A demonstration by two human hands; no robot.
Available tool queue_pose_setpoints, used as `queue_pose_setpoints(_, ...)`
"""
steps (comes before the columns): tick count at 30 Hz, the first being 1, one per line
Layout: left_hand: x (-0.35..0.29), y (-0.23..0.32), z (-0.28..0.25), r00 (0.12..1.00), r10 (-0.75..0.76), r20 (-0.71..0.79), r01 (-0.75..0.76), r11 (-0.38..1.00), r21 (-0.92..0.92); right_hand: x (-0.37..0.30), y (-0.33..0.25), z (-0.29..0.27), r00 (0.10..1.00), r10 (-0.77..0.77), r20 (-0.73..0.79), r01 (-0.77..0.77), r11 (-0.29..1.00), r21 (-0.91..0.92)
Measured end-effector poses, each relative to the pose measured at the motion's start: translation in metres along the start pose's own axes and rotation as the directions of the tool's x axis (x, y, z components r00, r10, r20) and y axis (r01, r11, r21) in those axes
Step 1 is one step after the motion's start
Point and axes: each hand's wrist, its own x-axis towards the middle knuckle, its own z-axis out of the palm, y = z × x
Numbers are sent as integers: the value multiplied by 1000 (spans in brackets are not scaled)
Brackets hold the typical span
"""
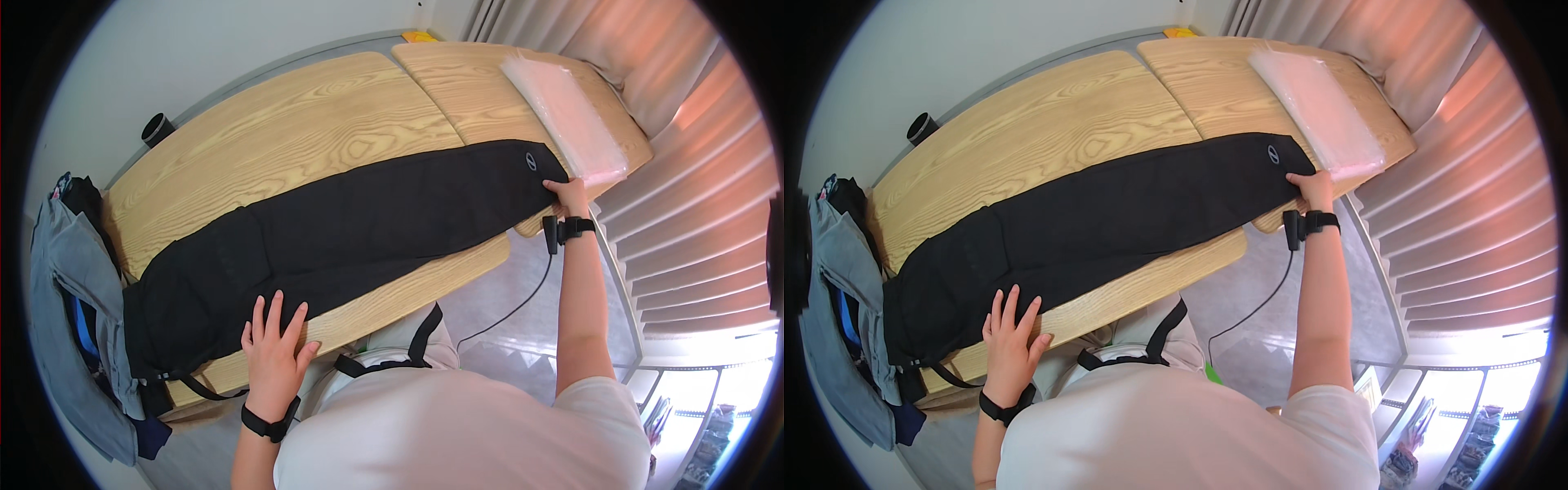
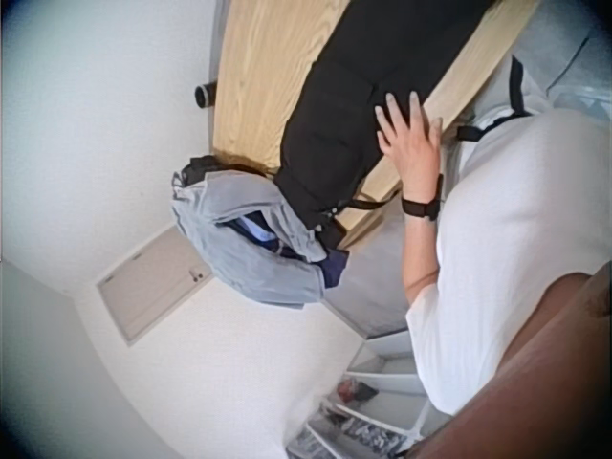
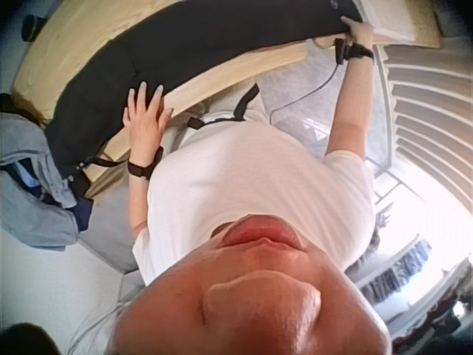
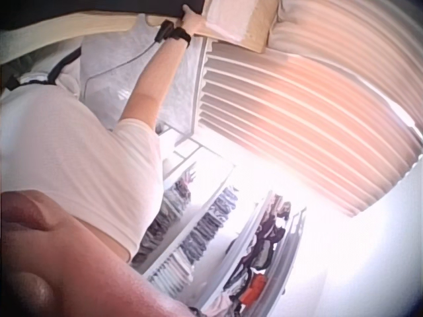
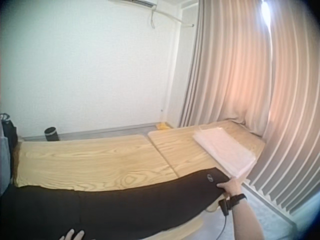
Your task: Fold a pair of black trousers and place them into a plastic shipping bag.
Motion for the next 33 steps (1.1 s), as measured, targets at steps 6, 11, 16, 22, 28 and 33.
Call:
queue_pose_setpoints(6,-2,-2,0,1000,-27,-14,27,1000,2,-19,-40,12,928,366,76,-298,603,740)
queue_pose_setpoints(11,-2,0,-1,1000,-17,13,17,1000,-17,-22,-39,9,913,257,316,-387,304,870)
queue_pose_setpoints(16,-1,0,0,1000,-15,-7,15,999,-30,-30,-35,18,900,1,437,-434,124,893)
queue_pose_setpoints(22,-4,-5,2,1000,-22,-14,22,999,-25,-119,-127,21,945,-324,-31,251,665,704)
queue_pose_setpoints(28,-3,-4,2,1000,-17,-15,17,1000,-23,-193,-153,71,609,-745,273,738,658,150)
queue_pose_setpoints(33,-2,-2,2,1000,-12,-7,12,1000,-27,-201,-135,89,510,-660,552,778,627,32)
